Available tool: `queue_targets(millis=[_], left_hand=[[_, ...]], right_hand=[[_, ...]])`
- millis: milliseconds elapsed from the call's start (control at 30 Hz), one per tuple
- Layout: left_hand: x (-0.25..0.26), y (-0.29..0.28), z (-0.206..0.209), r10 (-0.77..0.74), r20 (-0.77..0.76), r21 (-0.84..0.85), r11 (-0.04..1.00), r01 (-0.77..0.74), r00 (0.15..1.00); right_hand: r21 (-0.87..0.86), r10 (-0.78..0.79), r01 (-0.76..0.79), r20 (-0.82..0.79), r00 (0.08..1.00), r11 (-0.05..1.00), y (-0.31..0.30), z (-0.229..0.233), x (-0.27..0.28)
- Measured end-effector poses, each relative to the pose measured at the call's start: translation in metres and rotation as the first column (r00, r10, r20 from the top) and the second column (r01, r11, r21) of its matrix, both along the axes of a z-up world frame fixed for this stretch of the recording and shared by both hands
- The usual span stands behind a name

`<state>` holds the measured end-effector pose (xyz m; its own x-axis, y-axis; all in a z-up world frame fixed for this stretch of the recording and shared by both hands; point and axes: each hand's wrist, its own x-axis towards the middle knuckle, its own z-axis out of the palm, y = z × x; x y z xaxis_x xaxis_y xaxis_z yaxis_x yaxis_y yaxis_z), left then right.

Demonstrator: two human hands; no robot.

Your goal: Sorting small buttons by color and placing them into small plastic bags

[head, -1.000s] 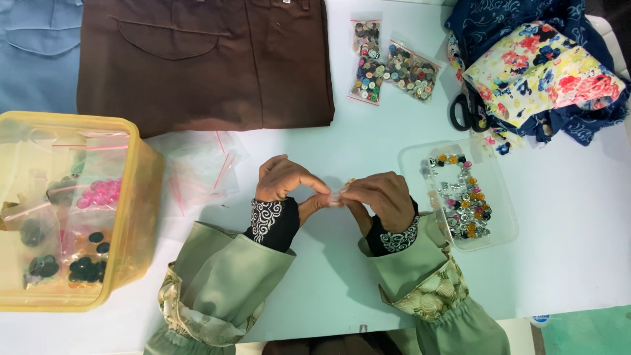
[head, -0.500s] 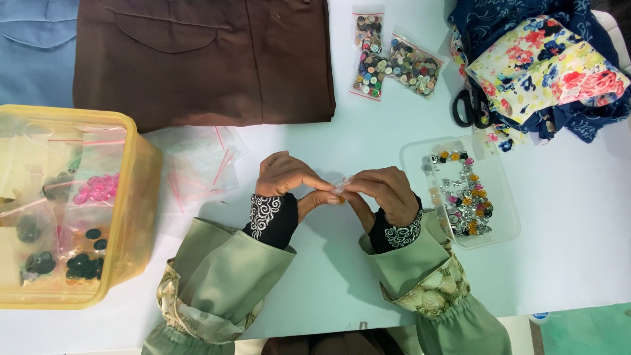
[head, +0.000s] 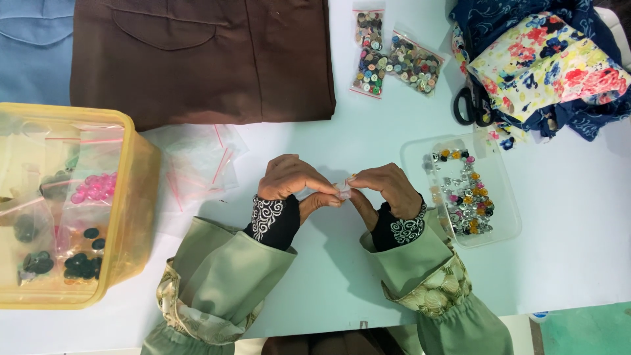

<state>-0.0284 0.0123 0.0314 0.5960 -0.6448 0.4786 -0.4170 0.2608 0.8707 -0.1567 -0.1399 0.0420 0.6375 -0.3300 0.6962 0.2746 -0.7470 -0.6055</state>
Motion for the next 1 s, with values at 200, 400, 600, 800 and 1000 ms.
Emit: queue_targets(millis=[200, 400, 600, 800, 1000], left_hand=[[-0.002, -0.002, -0.005, 0.037, -0.019, -0.035, 0.999, -0.038, 0.999], [0.000, 0.003, 0.012, -0.175, -0.156, -0.120, 0.980, 0.157, 0.972], [0.003, -0.003, 0.010, -0.047, 0.027, -0.142, 0.989, 0.050, 0.999], [0.001, -0.001, 0.012, -0.066, 0.016, -0.107, 0.992, 0.068, 0.998], [0.004, -0.002, 0.009, -0.053, 0.011, -0.078, 0.995, 0.054, 0.999]], right_hand=[[0.112, 0.020, -0.019, -0.008, 1.000, 0.994, 0.001, -0.019, 0.000], [0.325, 0.066, -0.024, -0.119, 0.991, 0.945, 0.012, 0.022, 0.000], [0.213, 0.045, -0.015, -0.137, 0.990, 0.977, 0.009, 0.022, -0.002], [0.406, 0.093, -0.039, -0.114, 0.989, 0.913, 0.021, 0.018, 0.000], [0.184, 0.054, -0.039, -0.076, 0.996, 0.982, -0.005, -0.009, -0.007]])
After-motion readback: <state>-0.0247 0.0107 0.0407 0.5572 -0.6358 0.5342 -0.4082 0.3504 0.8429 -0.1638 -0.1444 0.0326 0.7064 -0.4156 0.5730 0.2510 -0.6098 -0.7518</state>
